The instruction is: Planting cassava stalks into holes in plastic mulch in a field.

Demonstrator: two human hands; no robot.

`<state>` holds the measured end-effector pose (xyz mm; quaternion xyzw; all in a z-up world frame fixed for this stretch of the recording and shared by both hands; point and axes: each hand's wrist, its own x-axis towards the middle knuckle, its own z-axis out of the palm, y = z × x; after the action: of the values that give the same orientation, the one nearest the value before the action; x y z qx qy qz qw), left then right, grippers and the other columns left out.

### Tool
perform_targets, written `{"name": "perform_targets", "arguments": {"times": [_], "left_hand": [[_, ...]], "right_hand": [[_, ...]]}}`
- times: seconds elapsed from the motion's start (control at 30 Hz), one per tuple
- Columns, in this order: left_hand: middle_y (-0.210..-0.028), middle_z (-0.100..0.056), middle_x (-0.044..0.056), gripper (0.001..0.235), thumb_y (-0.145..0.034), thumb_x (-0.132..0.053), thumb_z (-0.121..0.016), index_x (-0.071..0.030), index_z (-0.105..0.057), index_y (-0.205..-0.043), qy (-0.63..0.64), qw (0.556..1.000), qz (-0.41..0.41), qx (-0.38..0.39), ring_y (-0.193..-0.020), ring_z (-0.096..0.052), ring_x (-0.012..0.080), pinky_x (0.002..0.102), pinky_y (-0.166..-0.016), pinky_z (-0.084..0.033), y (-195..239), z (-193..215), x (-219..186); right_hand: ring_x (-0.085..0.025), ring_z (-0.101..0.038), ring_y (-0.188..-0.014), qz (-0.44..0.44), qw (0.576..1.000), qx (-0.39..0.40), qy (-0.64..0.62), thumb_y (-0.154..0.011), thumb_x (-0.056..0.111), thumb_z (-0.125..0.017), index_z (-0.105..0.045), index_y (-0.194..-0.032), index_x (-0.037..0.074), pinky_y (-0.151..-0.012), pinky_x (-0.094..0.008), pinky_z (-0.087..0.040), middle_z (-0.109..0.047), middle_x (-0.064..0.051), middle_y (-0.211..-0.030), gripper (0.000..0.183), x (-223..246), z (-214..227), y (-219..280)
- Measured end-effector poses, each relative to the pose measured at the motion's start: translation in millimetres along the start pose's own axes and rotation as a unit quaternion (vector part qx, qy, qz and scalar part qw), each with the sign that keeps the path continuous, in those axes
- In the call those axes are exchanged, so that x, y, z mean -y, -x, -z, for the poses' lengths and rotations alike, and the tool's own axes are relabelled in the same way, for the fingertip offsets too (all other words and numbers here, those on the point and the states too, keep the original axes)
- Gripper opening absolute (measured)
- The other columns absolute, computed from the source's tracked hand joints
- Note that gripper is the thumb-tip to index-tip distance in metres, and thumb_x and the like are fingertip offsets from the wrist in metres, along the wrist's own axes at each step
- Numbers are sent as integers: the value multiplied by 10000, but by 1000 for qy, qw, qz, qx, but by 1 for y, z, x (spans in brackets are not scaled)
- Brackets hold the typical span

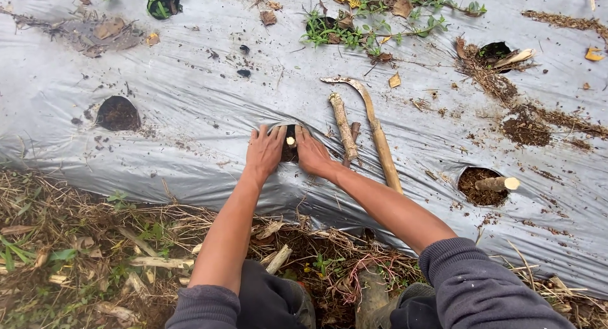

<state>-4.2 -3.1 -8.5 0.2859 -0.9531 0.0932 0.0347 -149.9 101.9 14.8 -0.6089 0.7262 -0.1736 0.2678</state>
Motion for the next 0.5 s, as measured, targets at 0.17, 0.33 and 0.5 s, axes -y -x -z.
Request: {"name": "perform_targets", "arguments": {"times": [0.17,0.33,0.5], "left_hand": [[-1206,-678,11,348,-1014,-140,-428,-212,-532,-1339,1,1000,-15,19,-1146,-544,293,466,-936,-433,-3,-2,0],[-1250,-679,-42,386,-1005,-147,-498,-236,-539,-1379,-6,999,-49,-11,-1189,-553,255,473,-1025,-428,-4,-4,-1],[-1294,-682,-98,474,-1007,-142,-467,-322,-533,-1441,32,998,-29,55,-1212,-537,264,546,-1104,-366,-5,-13,0]], "right_hand": [[-608,-537,-1258,13,999,15,-33,-834,-51,-395,-188,-1595,-80,-1000,-669,-475,-358,-386,-1546,789,-12,-2,-4],[-521,-495,-1366,39,992,29,-113,-900,4,-360,-235,-1608,-41,-1120,-596,-426,-456,-332,-1526,721,-23,-3,-11],[-411,-627,-1248,21,992,-42,-113,-978,106,-480,-525,-1490,45,-1013,-548,-516,-673,-206,-1345,518,-18,13,4]]}}
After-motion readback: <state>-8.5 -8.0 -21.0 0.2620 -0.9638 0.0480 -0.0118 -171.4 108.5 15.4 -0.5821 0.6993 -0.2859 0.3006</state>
